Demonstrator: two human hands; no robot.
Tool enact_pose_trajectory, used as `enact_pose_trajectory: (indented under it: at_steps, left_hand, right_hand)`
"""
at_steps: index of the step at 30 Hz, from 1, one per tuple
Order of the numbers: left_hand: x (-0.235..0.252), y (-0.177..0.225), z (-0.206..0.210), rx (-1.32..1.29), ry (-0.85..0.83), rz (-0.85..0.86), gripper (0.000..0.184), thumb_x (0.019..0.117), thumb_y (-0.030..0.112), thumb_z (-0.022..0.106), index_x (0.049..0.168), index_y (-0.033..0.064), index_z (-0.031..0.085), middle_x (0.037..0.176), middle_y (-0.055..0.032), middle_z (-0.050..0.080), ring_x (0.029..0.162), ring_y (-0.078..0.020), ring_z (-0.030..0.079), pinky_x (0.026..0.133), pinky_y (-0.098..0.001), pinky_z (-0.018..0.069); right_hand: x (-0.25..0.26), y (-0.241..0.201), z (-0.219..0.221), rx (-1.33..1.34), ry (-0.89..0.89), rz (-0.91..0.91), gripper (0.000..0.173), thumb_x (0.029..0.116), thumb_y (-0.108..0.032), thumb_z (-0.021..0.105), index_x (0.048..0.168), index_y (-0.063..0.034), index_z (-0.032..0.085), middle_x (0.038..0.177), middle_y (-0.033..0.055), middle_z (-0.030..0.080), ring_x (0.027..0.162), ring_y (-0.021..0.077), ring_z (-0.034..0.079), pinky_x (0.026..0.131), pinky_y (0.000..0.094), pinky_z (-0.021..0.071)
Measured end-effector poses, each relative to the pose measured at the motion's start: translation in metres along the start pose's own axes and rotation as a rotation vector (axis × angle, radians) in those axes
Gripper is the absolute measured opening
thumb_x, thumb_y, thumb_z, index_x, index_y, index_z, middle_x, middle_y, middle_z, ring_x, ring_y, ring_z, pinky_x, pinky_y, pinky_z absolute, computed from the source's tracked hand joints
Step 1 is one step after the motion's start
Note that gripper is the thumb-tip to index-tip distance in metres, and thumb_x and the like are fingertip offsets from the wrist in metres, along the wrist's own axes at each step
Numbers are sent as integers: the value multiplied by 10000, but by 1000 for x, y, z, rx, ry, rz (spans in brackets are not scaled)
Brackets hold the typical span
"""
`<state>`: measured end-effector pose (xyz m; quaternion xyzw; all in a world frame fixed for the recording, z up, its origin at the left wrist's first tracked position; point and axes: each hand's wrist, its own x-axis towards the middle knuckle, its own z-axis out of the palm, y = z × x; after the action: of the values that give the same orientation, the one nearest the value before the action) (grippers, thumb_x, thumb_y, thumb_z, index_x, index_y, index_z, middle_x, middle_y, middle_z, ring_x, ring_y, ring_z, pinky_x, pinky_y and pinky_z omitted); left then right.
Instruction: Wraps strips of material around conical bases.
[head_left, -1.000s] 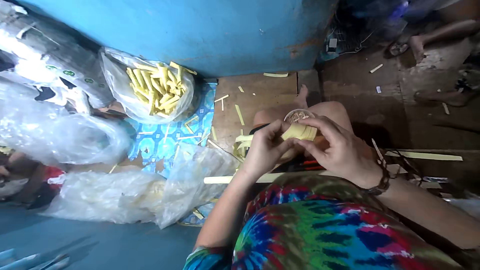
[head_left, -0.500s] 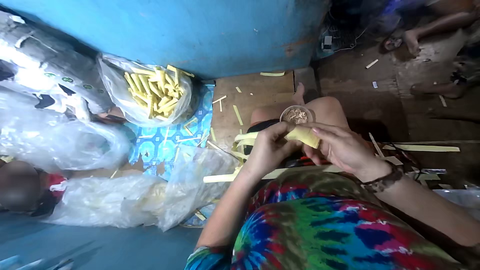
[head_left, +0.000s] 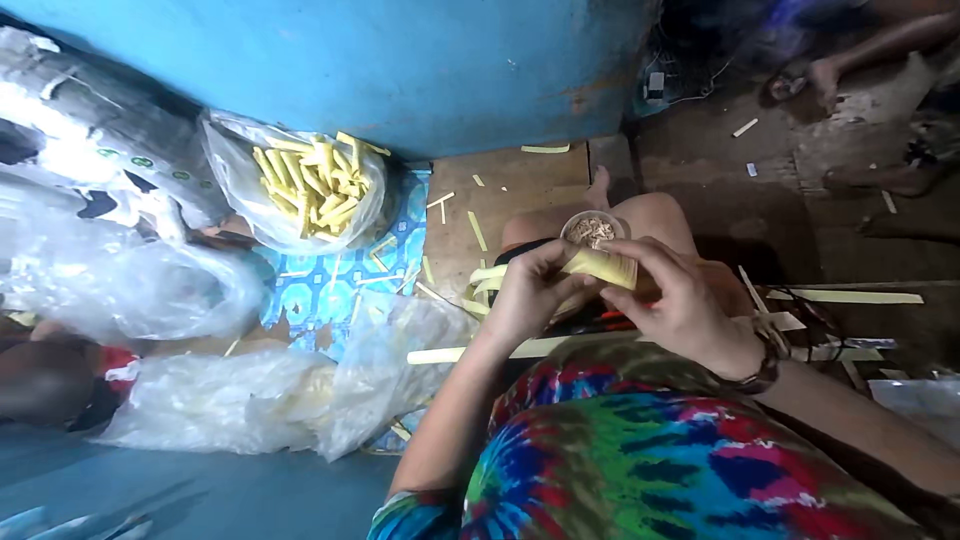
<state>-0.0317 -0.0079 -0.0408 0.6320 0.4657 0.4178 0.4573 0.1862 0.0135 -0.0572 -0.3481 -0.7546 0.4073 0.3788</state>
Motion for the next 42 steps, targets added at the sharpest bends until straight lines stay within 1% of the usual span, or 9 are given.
enact_pose_trajectory:
  at_steps: [10,13,18,22,26,30,34,39,42]
  left_hand:
    - [6,2,-4,16,-17,-82,200,838,2,803,995,31,682,758,-16,672,614,-48,598,582,-211,523]
    - [6,3,-3,-5,-47,-74,225,840,14,804,1037,27,696,797,-11,694,653,-42,620,617,-214,542]
    - [8,3,-5,-1,-52,-123,239,835,11,808,1039,31,684,811,-29,705,676,-70,649,642,-243,565]
    - [10,3,-5,8,-70,-125,229,846,39,809,1043,34,692,783,-19,694,639,-54,621,605,-224,537]
    - [12,3,-6,14,-64,-126,222,842,11,803,1026,33,681,772,-34,685,620,-74,613,586,-235,533]
    - [17,4,-6,7,-90,-99,226,841,23,808,1030,34,684,766,-36,680,613,-74,606,573,-229,525]
    - [23,6,-6,-8,-100,-72,212,848,27,803,1016,35,673,745,-41,669,582,-80,591,535,-225,509]
    - [29,10,-3,-28,-139,-44,207,854,7,791,1030,24,684,754,-44,672,599,-81,599,547,-222,514]
    - [29,10,-3,-29,-134,-51,197,865,-6,775,1034,15,677,769,-59,686,614,-94,630,563,-232,545]
  right_hand:
    - [-5,7,-1,-10,40,10,372,1011,-193,620,1341,-21,637,1134,77,687,971,97,683,850,263,599]
    - [1,-5,-7,549,-13,515,361,1117,-198,359,1293,-36,630,832,32,744,615,66,674,569,200,572]
    - [-11,9,-3,-55,44,-3,416,985,-190,665,1355,-4,621,1157,112,693,987,130,690,867,277,586]
    - [-2,-6,-10,666,-54,638,349,1128,-238,311,1178,-75,616,734,-1,700,546,37,624,517,163,533]
    - [-13,11,-5,-48,61,-6,427,998,-216,645,1364,2,614,1141,107,694,992,128,684,874,282,581]
    - [-5,-7,-15,633,3,643,372,1134,-245,292,1140,-75,622,726,-2,696,534,30,609,502,155,513]
    - [-19,8,-18,28,65,82,446,1007,-236,632,1397,-25,579,1121,71,698,943,96,681,848,278,585]
    - [-17,-3,-25,641,51,533,365,1124,-229,306,1136,-93,645,753,8,730,581,64,670,548,194,572]
    - [-26,14,-23,61,87,93,417,1035,-254,587,1403,-57,576,1175,47,688,987,76,685,854,259,600]
